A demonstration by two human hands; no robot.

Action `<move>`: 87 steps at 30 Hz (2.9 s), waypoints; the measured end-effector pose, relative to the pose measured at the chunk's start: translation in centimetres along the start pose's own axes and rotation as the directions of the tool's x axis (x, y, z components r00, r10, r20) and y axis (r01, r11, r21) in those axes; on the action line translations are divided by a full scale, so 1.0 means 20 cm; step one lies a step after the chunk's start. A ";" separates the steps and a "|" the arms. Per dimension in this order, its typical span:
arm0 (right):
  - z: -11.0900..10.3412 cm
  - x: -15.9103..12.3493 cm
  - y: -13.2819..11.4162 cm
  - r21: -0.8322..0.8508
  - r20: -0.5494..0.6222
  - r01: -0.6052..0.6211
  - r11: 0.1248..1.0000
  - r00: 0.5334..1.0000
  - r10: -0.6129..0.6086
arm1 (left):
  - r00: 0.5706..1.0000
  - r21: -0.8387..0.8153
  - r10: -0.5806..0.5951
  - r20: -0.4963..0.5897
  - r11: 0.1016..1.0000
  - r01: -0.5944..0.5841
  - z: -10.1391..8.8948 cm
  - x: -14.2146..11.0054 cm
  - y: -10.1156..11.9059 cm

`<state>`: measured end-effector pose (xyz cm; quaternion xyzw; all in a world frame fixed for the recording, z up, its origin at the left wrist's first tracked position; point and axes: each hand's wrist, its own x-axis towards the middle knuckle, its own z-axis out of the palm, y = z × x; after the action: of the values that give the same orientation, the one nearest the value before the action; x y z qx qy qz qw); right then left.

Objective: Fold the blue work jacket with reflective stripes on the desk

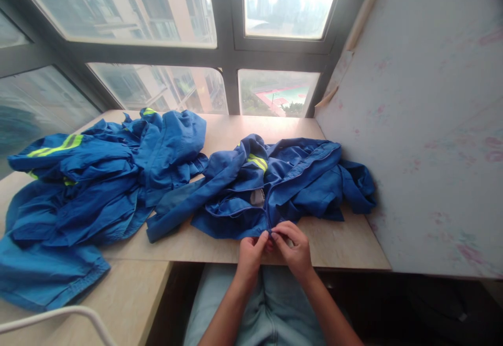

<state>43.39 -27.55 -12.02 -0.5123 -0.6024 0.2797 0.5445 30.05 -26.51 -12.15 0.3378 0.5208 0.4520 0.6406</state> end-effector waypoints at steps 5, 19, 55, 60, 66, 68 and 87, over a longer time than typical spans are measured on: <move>-0.02 0.01 0.00 0.022 0.015 0.013 1.000 1.000 -0.013 | 0.997 -0.130 -0.070 0.023 0.989 0.073 0.00 0.00 -0.02; 0.05 -0.01 -0.03 -0.170 -0.087 0.243 0.955 0.962 -0.260 | 0.969 -0.504 -0.243 0.037 0.833 0.228 0.08 -0.08 0.04; -0.05 0.16 0.00 0.266 0.325 -0.431 0.862 0.882 0.341 | 0.992 0.140 -0.022 0.125 0.990 0.005 -0.08 -0.05 0.09; -0.11 0.19 -0.06 0.130 0.448 -0.327 0.936 0.862 0.238 | 0.990 0.173 -0.029 0.140 0.985 0.004 -0.10 -0.05 0.13; -0.17 0.23 -0.13 -0.170 0.340 0.233 0.958 0.926 -0.165 | 0.992 0.199 0.003 0.124 0.980 -0.027 -0.09 -0.04 0.17; -0.16 0.22 -0.15 -0.285 0.278 0.332 0.899 0.926 -0.254 | 0.993 0.187 0.004 0.115 0.982 -0.025 -0.08 -0.04 0.17; -0.12 0.31 -0.22 -0.457 0.097 0.350 0.818 0.933 -0.345 | 0.996 0.165 -0.053 0.076 0.986 0.040 -0.03 -0.11 0.08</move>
<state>45.06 -23.74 -5.12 -0.5081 -0.7377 0.0249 0.4438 28.95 -27.92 -10.00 0.3949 0.5376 0.3789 0.6415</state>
